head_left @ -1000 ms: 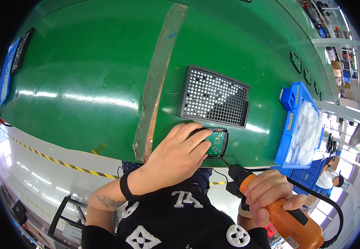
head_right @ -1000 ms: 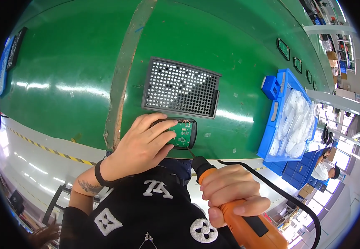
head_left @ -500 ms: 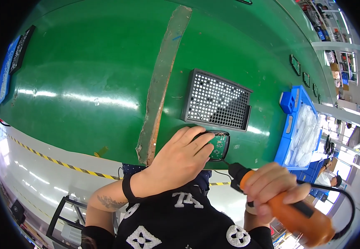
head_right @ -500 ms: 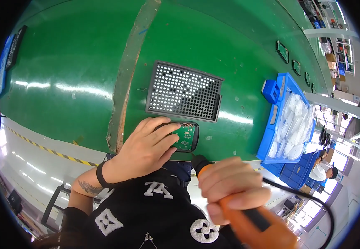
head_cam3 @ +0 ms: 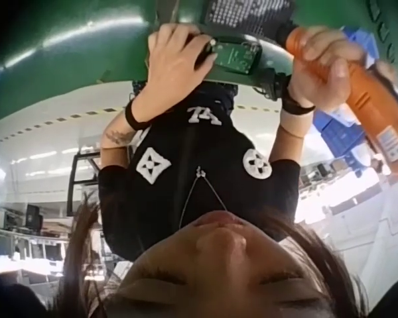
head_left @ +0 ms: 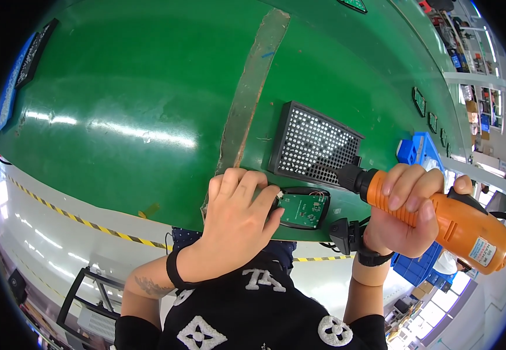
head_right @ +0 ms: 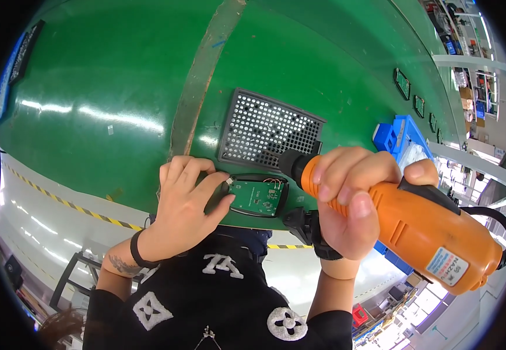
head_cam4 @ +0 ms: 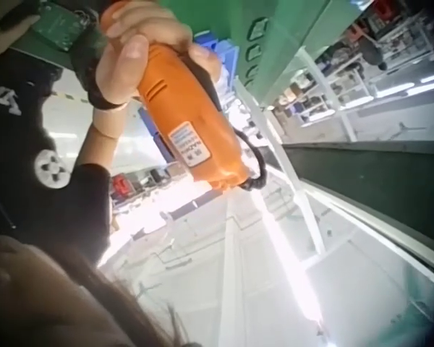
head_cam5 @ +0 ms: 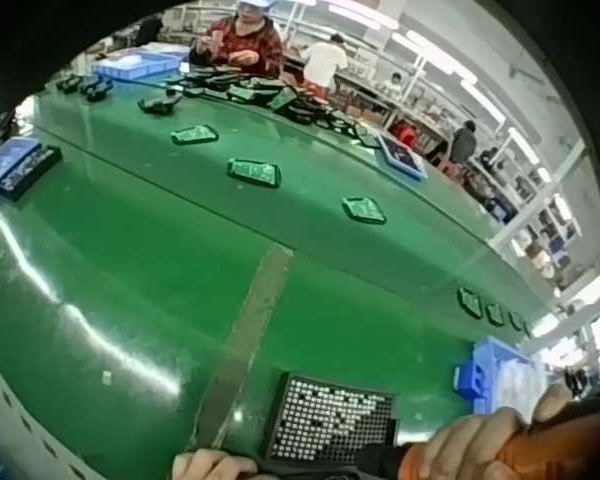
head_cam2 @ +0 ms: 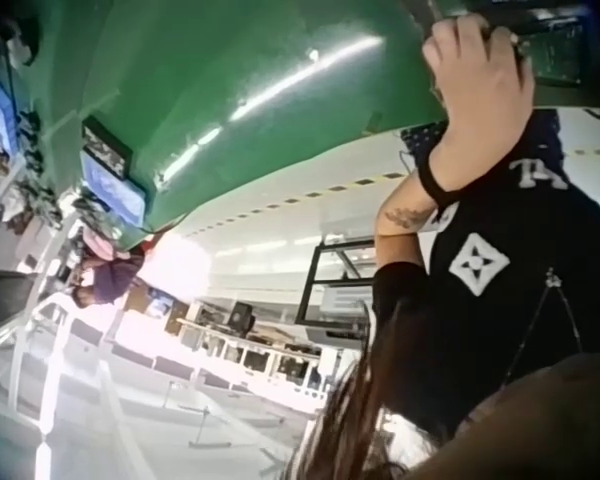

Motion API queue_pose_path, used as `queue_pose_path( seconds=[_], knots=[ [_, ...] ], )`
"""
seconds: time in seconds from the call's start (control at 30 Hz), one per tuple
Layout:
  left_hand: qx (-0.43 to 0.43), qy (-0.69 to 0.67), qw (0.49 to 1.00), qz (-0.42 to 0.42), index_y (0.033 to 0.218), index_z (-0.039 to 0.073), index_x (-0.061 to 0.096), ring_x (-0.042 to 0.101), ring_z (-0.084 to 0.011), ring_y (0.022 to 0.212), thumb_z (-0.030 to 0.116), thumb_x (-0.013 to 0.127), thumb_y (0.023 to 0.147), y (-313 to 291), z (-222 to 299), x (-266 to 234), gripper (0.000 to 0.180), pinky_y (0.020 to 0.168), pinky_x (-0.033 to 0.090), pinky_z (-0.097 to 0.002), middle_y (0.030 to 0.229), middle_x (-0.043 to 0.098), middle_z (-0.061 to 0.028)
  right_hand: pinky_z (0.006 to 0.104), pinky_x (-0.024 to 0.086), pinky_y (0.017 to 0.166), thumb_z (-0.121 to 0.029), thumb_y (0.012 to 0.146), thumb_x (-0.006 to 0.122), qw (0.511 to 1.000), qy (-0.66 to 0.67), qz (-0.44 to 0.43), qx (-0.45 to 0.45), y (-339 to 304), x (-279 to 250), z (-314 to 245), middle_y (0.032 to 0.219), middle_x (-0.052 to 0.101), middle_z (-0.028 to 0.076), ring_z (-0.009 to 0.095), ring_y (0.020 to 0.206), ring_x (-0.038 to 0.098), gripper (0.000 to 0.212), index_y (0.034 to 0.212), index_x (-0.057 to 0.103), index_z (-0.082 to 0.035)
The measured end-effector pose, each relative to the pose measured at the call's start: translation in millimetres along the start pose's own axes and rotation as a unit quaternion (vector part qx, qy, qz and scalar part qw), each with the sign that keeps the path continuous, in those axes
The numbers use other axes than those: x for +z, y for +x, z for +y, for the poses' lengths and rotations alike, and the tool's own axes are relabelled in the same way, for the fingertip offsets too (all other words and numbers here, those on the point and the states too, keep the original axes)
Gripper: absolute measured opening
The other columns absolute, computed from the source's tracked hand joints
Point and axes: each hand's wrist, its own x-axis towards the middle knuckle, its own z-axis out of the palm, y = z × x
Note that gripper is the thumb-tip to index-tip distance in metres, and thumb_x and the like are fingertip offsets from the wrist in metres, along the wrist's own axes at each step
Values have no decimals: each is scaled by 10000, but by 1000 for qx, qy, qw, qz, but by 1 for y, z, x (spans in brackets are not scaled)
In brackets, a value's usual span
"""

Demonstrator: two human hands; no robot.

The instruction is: The person uses a power screwdriver to drive two screws into a circuit board, then snaps a plastic cover onto it by hand. They place the finished assembly on the conveyor belt and repeat the process with another unit.

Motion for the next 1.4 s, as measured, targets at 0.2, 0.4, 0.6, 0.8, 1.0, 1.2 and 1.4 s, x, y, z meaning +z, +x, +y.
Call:
queue_pose_path(
  seconds=[0.2,0.4,0.6,0.8,1.0,1.2,1.4],
  knots=[
    [3,-2,1000,3,873,32,596,443,-238,902,119,698,622,0,-2,-2,285,740,331,-363,919,497,-62,351,427,587,-85,813,519,1000,-15,6,3,1,1,2,653,437,25,179,561,496,417,1158,295,-152],
    [-4,-5,1000,-3,894,37,595,446,-240,894,122,692,631,0,-2,-2,293,744,328,-363,910,496,-61,350,428,585,-82,807,520,1000,-14,12,2,1,4,4,647,438,29,180,554,492,425,1156,288,-151],
    [-6,3,1000,-6,951,47,596,453,-238,879,136,681,656,0,2,8,319,753,322,-365,895,499,-59,344,433,552,-58,795,531,1000,-4,-15,12,7,11,5,635,438,35,175,536,479,430,1143,289,-134],
    [2,2,1000,-1,958,54,596,454,-234,869,140,667,672,0,4,9,306,747,320,-363,887,500,-58,291,399,515,-78,769,494,973,-7,-229,15,36,6,9,601,424,21,144,515,460,398,1134,338,-101],
    [-5,-12,1000,11,949,66,601,455,-229,861,136,671,672,-2,2,10,294,736,317,-361,879,499,-48,316,450,500,-2,725,589,996,-10,-86,-7,17,19,2,613,463,36,169,490,475,502,1114,302,-133],
    [-8,-29,999,18,933,71,600,456,-229,857,125,687,654,0,3,14,296,729,317,-359,879,497,-38,313,457,420,0,720,586,994,-3,-90,-67,-5,19,-28,567,482,27,172,431,495,500,1112,307,-136],
    [-11,-27,999,24,922,77,595,458,-229,857,114,690,646,0,2,15,294,722,321,-355,876,491,-34,308,444,370,-33,730,606,992,-21,-120,-30,-22,28,-17,543,502,18,166,389,491,478,1095,321,-150]
  ],
)
